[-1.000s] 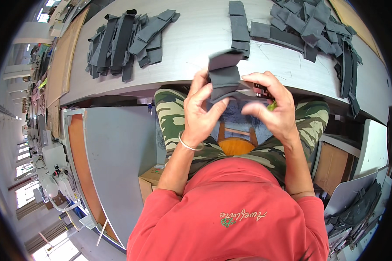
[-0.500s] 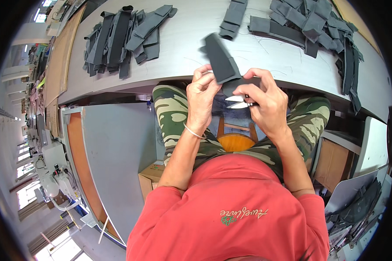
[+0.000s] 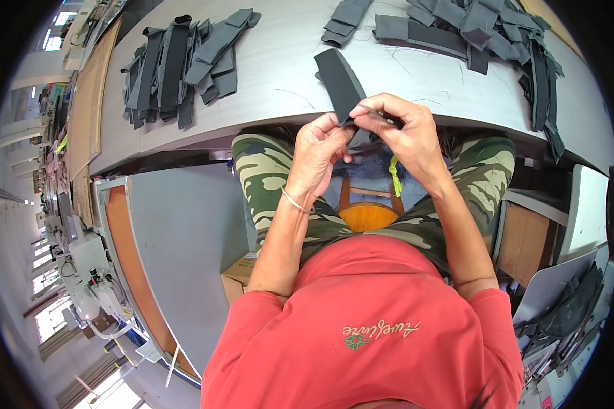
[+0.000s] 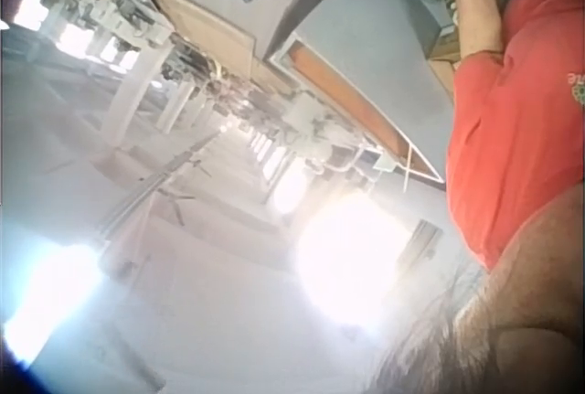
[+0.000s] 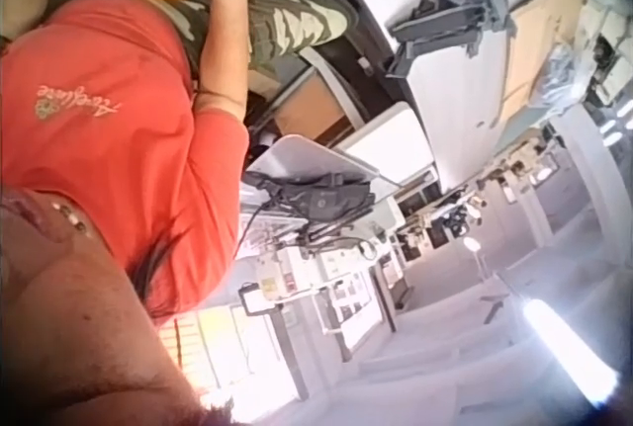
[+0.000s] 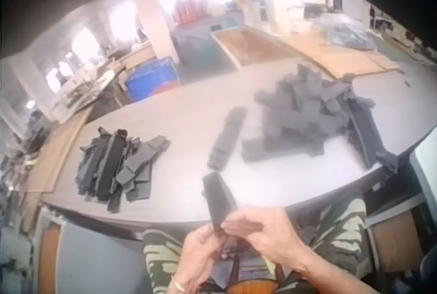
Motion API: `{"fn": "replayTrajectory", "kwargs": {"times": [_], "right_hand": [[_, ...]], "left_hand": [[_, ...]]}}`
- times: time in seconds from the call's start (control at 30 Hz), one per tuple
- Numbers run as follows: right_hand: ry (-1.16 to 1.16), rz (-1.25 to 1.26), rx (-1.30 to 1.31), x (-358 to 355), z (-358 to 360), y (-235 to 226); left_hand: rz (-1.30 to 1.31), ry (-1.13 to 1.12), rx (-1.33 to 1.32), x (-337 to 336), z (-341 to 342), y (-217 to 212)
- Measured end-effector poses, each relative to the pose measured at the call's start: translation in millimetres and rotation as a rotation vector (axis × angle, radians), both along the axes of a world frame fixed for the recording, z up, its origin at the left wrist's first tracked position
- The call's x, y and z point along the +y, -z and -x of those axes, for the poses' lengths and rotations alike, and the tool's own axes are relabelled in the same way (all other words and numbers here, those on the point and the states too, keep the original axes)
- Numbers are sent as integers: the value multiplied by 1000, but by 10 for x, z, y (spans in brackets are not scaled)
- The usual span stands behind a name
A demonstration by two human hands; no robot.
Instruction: Trimming excess material and threads from grey fabric/foam components using thread snips.
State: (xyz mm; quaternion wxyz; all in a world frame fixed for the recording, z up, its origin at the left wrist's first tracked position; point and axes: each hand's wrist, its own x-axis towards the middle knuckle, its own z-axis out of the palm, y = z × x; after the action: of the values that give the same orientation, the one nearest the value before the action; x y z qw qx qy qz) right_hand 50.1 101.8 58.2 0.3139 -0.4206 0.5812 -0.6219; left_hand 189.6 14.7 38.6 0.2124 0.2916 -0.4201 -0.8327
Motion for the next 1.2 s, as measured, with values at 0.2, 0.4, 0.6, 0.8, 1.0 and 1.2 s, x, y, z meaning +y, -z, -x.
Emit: {"fn": "replayTrajectory", "kwargs": {"times": [0.2, 0.4, 0.6, 0.8, 1.0, 1.2], "right_hand": [[-23, 30, 417, 264, -95, -23], [11, 122, 389, 278, -89, 76], [103, 5, 416, 210, -43, 19], [192, -24, 566, 181, -88, 53], [190, -60, 809, 205, -81, -32], [-88, 71, -59, 318, 25, -115]], "left_hand": [[-75, -77, 58, -97, 9, -95], [-22, 94, 104, -58, 9, -194], [92, 76, 107, 66, 59, -214], [163, 101, 93, 99, 69, -240], [171, 92, 103, 132, 59, -263], [189, 113, 150, 157, 65, -323]]}}
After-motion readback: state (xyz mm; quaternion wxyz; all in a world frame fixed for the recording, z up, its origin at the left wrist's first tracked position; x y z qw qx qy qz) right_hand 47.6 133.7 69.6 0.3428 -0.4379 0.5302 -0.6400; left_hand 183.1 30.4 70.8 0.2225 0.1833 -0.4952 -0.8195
